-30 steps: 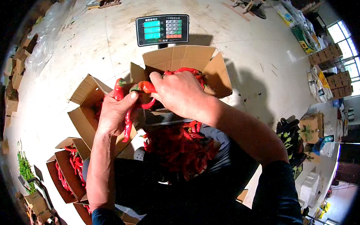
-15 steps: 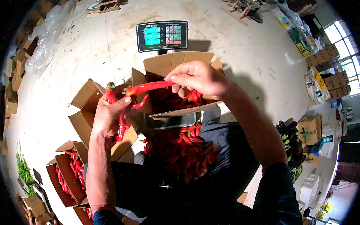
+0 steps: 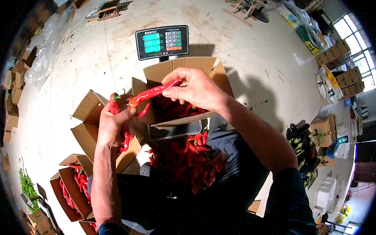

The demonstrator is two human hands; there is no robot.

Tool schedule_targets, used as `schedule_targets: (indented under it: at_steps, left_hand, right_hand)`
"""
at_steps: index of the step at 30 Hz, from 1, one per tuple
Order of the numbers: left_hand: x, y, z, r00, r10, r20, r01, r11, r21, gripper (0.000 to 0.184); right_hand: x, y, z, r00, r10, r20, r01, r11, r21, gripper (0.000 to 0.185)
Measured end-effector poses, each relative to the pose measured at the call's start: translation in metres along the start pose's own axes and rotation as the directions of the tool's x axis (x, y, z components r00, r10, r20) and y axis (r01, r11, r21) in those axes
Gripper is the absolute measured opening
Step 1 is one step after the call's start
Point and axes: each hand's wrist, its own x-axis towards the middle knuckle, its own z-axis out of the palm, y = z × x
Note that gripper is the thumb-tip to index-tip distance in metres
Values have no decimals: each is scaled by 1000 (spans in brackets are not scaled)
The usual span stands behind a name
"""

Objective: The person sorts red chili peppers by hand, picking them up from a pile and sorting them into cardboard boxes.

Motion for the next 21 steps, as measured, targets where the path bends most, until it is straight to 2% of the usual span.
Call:
schedule_targets:
  at_steps: [5, 6, 7, 8, 9, 10, 11, 12, 13, 14, 15, 16, 17, 18, 19, 20, 21]
  left_hand:
    - [6, -1, -12, 994, 92, -66, -87, 994, 70, 28]
    - [4, 7, -18, 974, 185, -129, -187, 982, -4, 27]
    - [-1, 22, -20, 926, 262, -270, -247, 965, 89, 30]
    - [-2, 31, -46, 895, 290, -339, -226, 950, 217, 35]
    - [-8, 41, -51, 838, 362, -407, -354, 930, 98, 38]
    - [-16, 49, -57, 736, 453, -503, -444, 884, 145, 35]
    - [-24, 48, -74, 670, 549, -500, -531, 825, 194, 31]
    - [-30, 49, -81, 612, 587, -529, -571, 792, 218, 29]
    - [-36, 49, -83, 553, 622, -553, -605, 757, 246, 28]
    - [-46, 51, -77, 521, 633, -573, -602, 748, 279, 26]
    - [-53, 51, -71, 511, 658, -553, -608, 732, 308, 26]
    - [-58, 51, -67, 504, 681, -531, -614, 715, 334, 26]
    - [-61, 51, -61, 498, 703, -507, -621, 698, 358, 26]
    - [-64, 50, -60, 491, 715, -497, -609, 690, 391, 25]
    - [-65, 49, -62, 514, 704, -490, -604, 703, 377, 23]
    - [-66, 48, -63, 546, 664, -512, -617, 732, 291, 26]
    - [-65, 48, -65, 579, 622, -527, -625, 754, 202, 29]
  right_hand:
    - [8, 9, -14, 997, -17, -71, 17, 1000, -1, 21]
    - [8, 5, -26, 994, -40, -105, 28, 993, -112, 22]
    - [6, -1, -35, 990, -55, -130, 26, 976, -218, 23]
    - [3, -1, -40, 951, -261, -167, 112, 792, -600, 25]
    - [-4, 0, -40, 900, -425, -93, 188, 573, -798, 26]
    - [-11, 0, -40, 818, -575, -16, 192, 300, -934, 28]
    - [-12, -4, -35, 725, -684, 86, 232, 124, -965, 29]
    - [-23, -14, -6, 867, -495, -51, 141, 343, -929, 27]
    - [-33, -5, 23, 970, -175, -166, 18, 739, -674, 21]
    - [-28, 29, 40, 725, -580, 373, 652, 402, -643, 16]
    - [-47, 29, 83, 942, -164, 292, 279, 867, -412, 14]
    - [-51, 61, 110, 882, -58, 468, 268, 878, -396, 12]
    - [-60, 107, 130, 807, -53, 588, 354, 841, -410, 14]
    - [-68, 153, 146, 723, 142, 676, 335, 784, -523, 17]
    - [-67, 175, 158, 632, 373, 679, 259, 725, -639, 18]
    - [-60, 205, 170, 550, 516, 656, 300, 612, -732, 16]
    - [-59, 280, 178, 629, 485, 608, 305, 565, -767, 17]
